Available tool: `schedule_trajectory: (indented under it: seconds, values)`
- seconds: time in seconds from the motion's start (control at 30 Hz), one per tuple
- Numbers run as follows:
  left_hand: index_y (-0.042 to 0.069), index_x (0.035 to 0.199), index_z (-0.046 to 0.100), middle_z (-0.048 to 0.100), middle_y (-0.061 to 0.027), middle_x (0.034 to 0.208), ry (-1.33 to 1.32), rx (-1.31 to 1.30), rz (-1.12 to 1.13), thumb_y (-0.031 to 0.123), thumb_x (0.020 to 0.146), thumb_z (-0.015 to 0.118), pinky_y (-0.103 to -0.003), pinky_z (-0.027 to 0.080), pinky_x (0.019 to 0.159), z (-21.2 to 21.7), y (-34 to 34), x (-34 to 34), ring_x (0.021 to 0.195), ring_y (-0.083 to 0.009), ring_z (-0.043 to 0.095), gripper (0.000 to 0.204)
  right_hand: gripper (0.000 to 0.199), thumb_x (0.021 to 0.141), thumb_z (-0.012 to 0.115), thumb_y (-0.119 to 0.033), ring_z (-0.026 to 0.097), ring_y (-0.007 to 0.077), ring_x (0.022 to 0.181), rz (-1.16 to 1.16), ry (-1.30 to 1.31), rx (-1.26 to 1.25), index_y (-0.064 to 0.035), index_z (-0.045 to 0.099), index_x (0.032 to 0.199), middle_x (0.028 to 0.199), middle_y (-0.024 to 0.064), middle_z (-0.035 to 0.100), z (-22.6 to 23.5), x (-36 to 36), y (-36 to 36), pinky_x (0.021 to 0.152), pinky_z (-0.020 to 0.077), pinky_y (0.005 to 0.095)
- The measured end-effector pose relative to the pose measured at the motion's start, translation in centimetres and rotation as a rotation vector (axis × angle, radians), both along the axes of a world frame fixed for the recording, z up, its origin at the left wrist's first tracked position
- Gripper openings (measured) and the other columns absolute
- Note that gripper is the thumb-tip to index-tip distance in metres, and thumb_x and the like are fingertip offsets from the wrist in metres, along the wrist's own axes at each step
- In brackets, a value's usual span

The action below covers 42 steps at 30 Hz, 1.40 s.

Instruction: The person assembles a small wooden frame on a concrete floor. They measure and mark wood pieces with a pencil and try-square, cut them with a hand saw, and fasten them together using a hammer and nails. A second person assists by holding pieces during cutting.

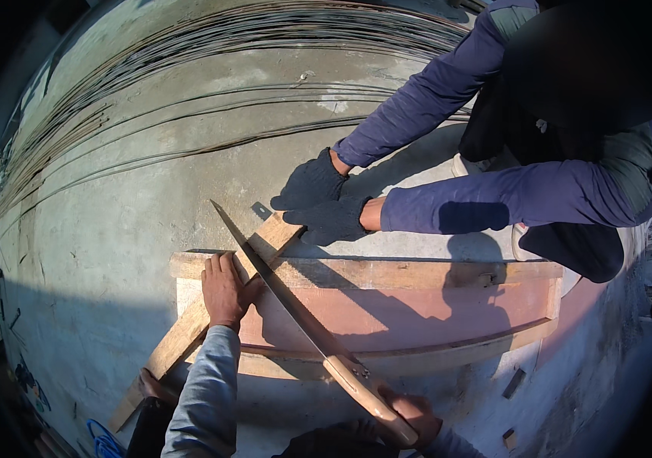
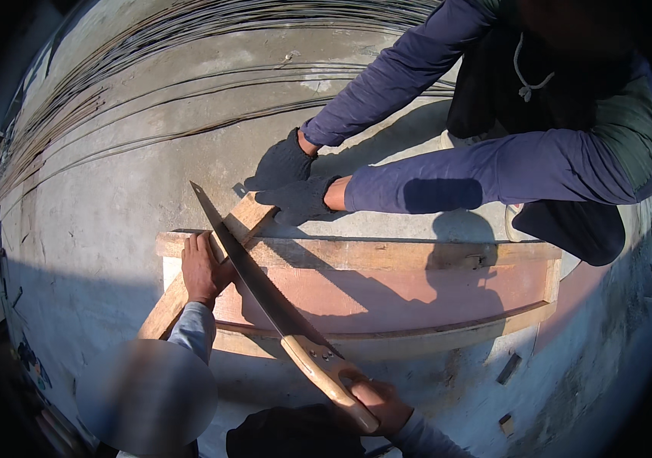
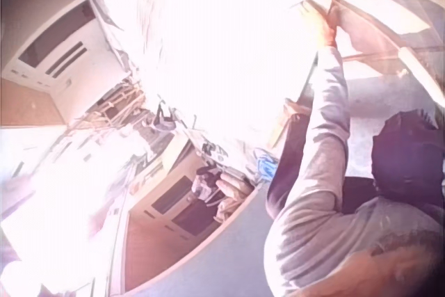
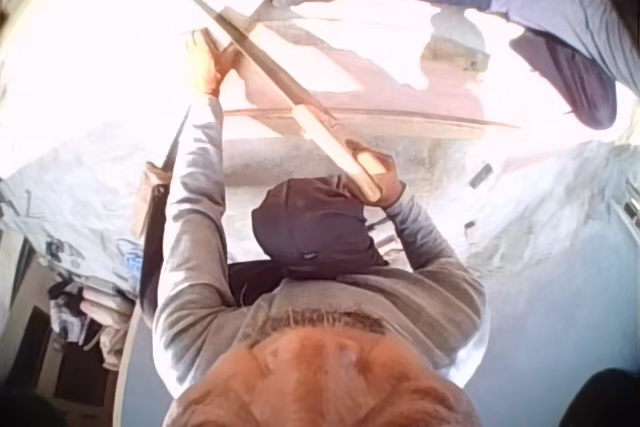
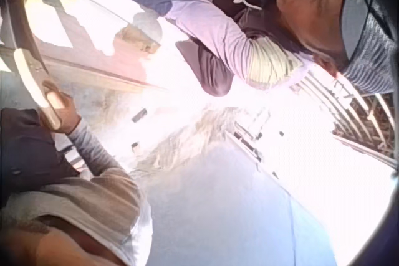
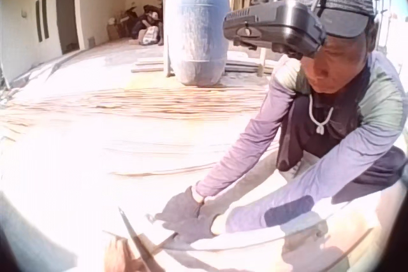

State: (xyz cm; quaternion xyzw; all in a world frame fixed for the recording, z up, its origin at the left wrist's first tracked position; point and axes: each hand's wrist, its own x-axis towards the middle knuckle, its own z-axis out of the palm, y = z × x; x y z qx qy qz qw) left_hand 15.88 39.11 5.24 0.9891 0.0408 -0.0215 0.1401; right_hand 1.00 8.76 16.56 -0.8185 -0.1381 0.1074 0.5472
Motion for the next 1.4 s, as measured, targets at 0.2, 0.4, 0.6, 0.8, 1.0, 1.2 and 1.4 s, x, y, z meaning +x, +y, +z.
schedule_trajectory:
  seconds: [0.2,0.4,0.6,0.8,1.0,1.2,1.4]
  values:
    - [0.001,0.116,0.056,0.056,-0.0152,0.113,-0.002,0.018,-0.033,0.035,0.070,0.080,-0.043,0.043,0.094,0.3,0.2,0.6,0.109,-0.0358,0.052,0.062,0.029,0.076,0.071,-0.003,0.066,0.0372,0.066,-0.124,-0.126,0.174,-0.0005,0.058,0.103,0.076,0.0163,0.063,-1.9,6.9,6.7,0.057,0.0509,0.0412]
    - [0.000,0.125,0.055,0.055,-0.0149,0.115,-0.059,0.001,-0.023,0.049,0.066,0.085,-0.044,0.042,0.096,-0.6,0.5,0.2,0.112,-0.0349,0.051,0.082,0.038,0.078,0.076,-0.009,0.071,0.0349,0.080,0.033,-0.027,-0.039,0.0005,0.062,0.111,0.096,0.0195,0.069,-0.7,-0.8,-0.2,0.070,0.0588,0.0393]
    - [0.000,0.121,0.056,0.056,-0.0155,0.113,-0.030,0.043,-0.007,0.043,0.070,0.083,-0.044,0.044,0.095,0.1,0.1,0.6,0.109,-0.0347,0.053,0.072,0.035,0.078,0.072,-0.007,0.068,0.0408,0.075,-0.087,0.021,0.115,-0.0010,0.058,0.110,0.087,0.0178,0.068,-2.2,6.6,6.4,0.063,0.0554,0.0441]
    - [0.000,0.122,0.056,0.056,-0.0153,0.114,-0.141,-0.004,-0.031,0.043,0.066,0.087,-0.043,0.043,0.097,-0.3,0.0,-0.1,0.112,-0.0340,0.052,0.077,0.032,0.079,0.075,-0.006,0.073,0.0341,0.091,0.161,0.069,-0.052,0.0032,0.064,0.109,0.106,0.0222,0.071,1.6,-2.6,-2.3,0.078,0.0593,0.0401]
    - [-0.001,0.121,0.057,0.056,-0.0160,0.115,-0.057,0.040,0.019,0.042,0.069,0.084,-0.043,0.043,0.096,0.3,-0.3,0.5,0.111,-0.0355,0.052,0.073,0.037,0.079,0.071,-0.006,0.066,0.0435,0.075,-0.050,0.050,0.085,-0.0018,0.058,0.113,0.088,0.0194,0.068,-2.0,8.2,6.5,0.064,0.0559,0.0446]
    - [0.000,0.122,0.057,0.055,-0.0154,0.114,-0.101,-0.009,-0.023,0.045,0.069,0.084,-0.043,0.042,0.096,-0.2,0.3,0.2,0.109,-0.0354,0.052,0.075,0.047,0.081,0.078,-0.014,0.074,0.0342,0.088,0.019,0.202,0.016,0.0013,0.059,0.121,0.107,0.0189,0.071,0.3,-3.6,-1.7,0.075,0.0592,0.0383]
    - [0.000,0.121,0.057,0.056,-0.0161,0.112,-0.085,0.035,-0.014,0.042,0.068,0.084,-0.044,0.043,0.096,0.2,0.1,0.5,0.110,-0.0359,0.052,0.074,0.035,0.080,0.071,-0.008,0.067,0.0430,0.077,-0.056,0.025,0.143,-0.0032,0.058,0.112,0.090,0.0206,0.068,-1.8,7.9,6.9,0.065,0.0562,0.0441]
